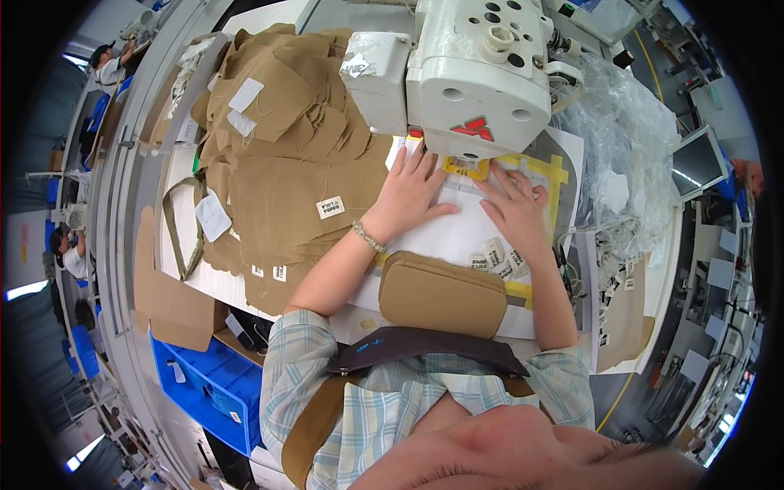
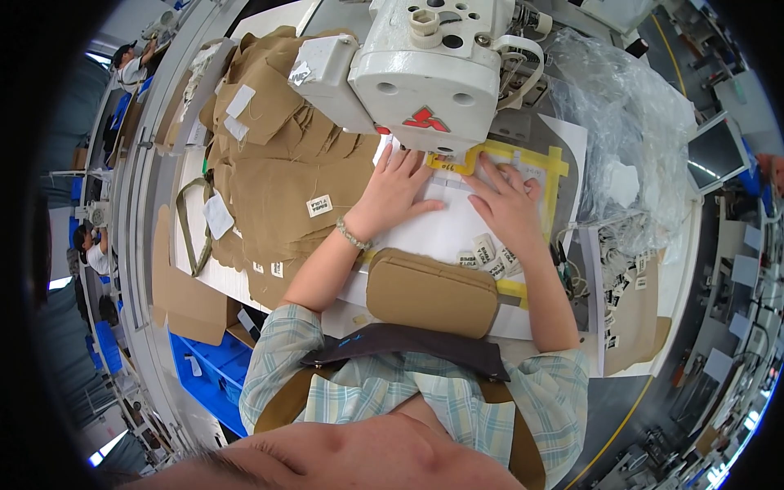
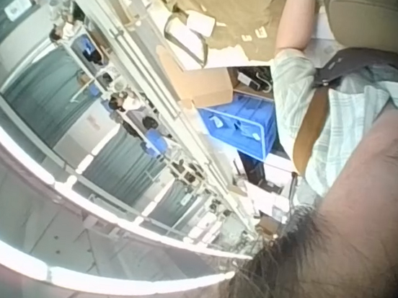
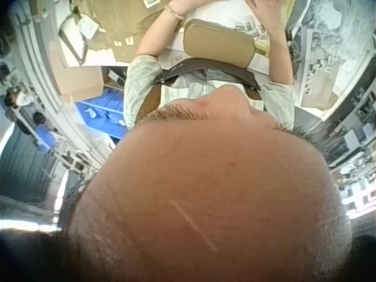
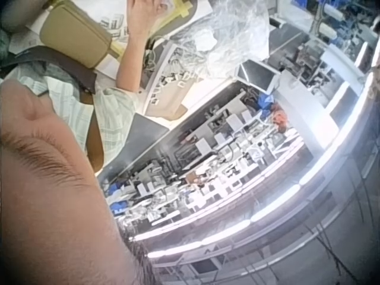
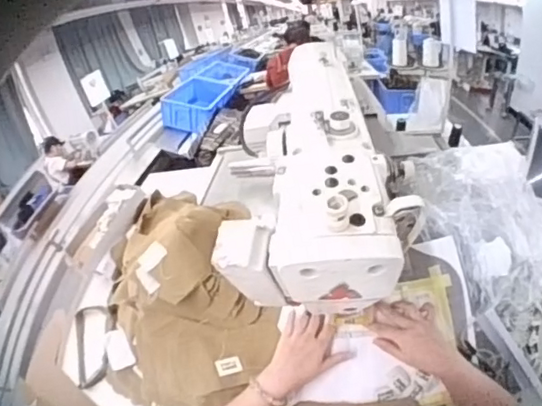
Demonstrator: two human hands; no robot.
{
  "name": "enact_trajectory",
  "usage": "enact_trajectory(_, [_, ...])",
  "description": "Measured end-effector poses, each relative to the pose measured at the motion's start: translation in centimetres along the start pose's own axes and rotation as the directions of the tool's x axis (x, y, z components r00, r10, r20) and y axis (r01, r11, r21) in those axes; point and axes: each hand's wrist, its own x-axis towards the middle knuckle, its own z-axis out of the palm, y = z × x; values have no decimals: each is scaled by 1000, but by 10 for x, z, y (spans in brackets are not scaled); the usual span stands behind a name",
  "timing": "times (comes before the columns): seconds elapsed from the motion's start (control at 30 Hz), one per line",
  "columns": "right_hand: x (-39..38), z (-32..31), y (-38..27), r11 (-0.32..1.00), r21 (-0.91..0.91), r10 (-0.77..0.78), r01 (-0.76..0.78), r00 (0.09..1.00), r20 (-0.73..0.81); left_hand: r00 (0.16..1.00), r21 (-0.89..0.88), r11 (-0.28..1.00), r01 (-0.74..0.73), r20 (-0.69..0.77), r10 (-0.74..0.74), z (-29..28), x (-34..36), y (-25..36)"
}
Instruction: Sewing small labels onto brown fabric pieces using an industrial sewing machine.
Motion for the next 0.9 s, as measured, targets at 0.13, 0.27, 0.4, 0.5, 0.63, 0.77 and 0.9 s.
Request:
enact_trajectory(0.13, [-1, 1, 0, 1000, 13, 1, -1, 1000, -3, 999, 0, 1000, 7, 34, -7, -4, -2, 2])
enact_trajectory(0.27, [-2, 1, 0, 1000, 16, 13, -14, 1000, 12, 998, -30, 998, -55, 23, 56, -1, -5, 5])
enact_trajectory(0.4, [-2, 2, 0, 1000, 18, 8, -9, 1000, 13, 995, -5, 997, -77, 56, 77, -4, -6, 7])
enact_trajectory(0.5, [-2, 2, 0, 1000, 8, 10, -10, 1000, 13, 993, 10, 996, -86, 76, 85, -5, -6, 7])
enact_trajectory(0.63, [-2, 3, 0, 1000, 1, 4, -4, 1000, 6, 993, 20, 994, -106, 45, 105, -3, -6, 7])
enact_trajectory(0.77, [-2, 2, 0, 1000, -2, 4, -4, 1000, 1, 992, 18, 994, -105, 65, 103, -4, -5, 7])
enact_trajectory(0.9, [-1, 1, -1, 1000, 0, 31, -31, 999, 22, 993, 13, 994, -108, 57, 107, -5, -3, 7])
